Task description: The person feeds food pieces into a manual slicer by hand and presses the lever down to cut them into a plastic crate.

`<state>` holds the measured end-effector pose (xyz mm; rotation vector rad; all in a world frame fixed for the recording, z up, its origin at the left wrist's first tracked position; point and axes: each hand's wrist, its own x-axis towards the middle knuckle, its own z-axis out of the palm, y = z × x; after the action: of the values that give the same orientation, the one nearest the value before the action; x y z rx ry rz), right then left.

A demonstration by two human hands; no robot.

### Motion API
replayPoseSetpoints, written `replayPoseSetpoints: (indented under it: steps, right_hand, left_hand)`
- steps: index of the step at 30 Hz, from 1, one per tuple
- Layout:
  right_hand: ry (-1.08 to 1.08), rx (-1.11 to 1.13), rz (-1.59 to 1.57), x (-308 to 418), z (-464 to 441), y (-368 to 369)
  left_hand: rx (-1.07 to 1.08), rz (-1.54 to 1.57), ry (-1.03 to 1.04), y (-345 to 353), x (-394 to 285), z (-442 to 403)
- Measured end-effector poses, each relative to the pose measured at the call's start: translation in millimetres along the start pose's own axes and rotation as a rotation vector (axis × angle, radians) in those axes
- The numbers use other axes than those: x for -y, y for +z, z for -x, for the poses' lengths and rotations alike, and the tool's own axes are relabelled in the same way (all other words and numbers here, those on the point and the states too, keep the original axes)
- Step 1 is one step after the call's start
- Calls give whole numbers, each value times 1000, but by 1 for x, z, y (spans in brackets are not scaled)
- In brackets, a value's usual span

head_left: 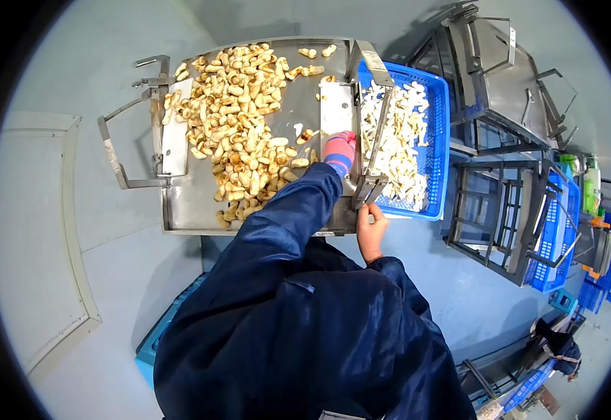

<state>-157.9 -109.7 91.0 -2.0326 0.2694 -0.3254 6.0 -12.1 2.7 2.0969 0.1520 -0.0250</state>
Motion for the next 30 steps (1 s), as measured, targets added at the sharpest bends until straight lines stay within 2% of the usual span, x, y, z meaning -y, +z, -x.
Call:
replayPoseSetpoints:
  steps: [3, 4, 7, 8, 9, 10, 11, 12, 13, 15, 18, 21, 23, 24, 25, 27, 30]
  right_hand:
    - [27, 7, -2, 6, 0, -1]
    - [21, -1, -6, 8, 0, -2]
    - [18, -6, -6, 9, -1, -2]
    - [27, -1, -7, 11, -2, -2]
    - [35, 2, -6, 12, -2, -3]
    - [27, -24, -22, 14, -3, -2]
    - [31, -22, -18, 13, -4, -2]
    - [37, -17, -15, 11, -3, -2]
    - [43, -12, -14, 10, -2, -1]
    - [40, -29, -54, 11, -2, 0]
    - [43, -30, -62, 16, -7, -1]
    - [101, 10, -98, 32, -11, -9]
    - [154, 39, -144, 36, -18, -10]
    - [189, 55, -166, 36, -19, -10]
    - [226, 70, -188, 35, -19, -11]
    - [207, 78, -151, 37, -22, -12]
    - [171, 83, -91, 40, -22, -13]
  left_hand:
    - [26, 178, -332, 10, -18, -4]
    - [-3, 426, -300, 41, 25, -19]
    - [138, 752, -236, -21, -47, -1]
    - [80, 549, -63, -32, -44, -1]
    - [13, 55, -50, -61, -53, 1]
    - [-151, -209, 272, -70, -16, -8]
    - [-100, -672, 175, -90, -10, -10]
    - [6, -773, 76, -97, 14, -16]
    - [84, -737, 82, -96, 47, -20]
    - [165, -605, 191, -114, 36, -14]
    - [179, 410, -42, -88, 31, -23]
    - [186, 982, -374, -47, 18, -12]
    - [138, 1082, -312, -6, 42, -7]
    - [122, 795, -308, -2, 34, 1]
    - [78, 542, -221, 2, 27, 8]
    - [15, 328, -211, 8, 26, 16]
    - [-105, 211, -37, -6, 8, 24]
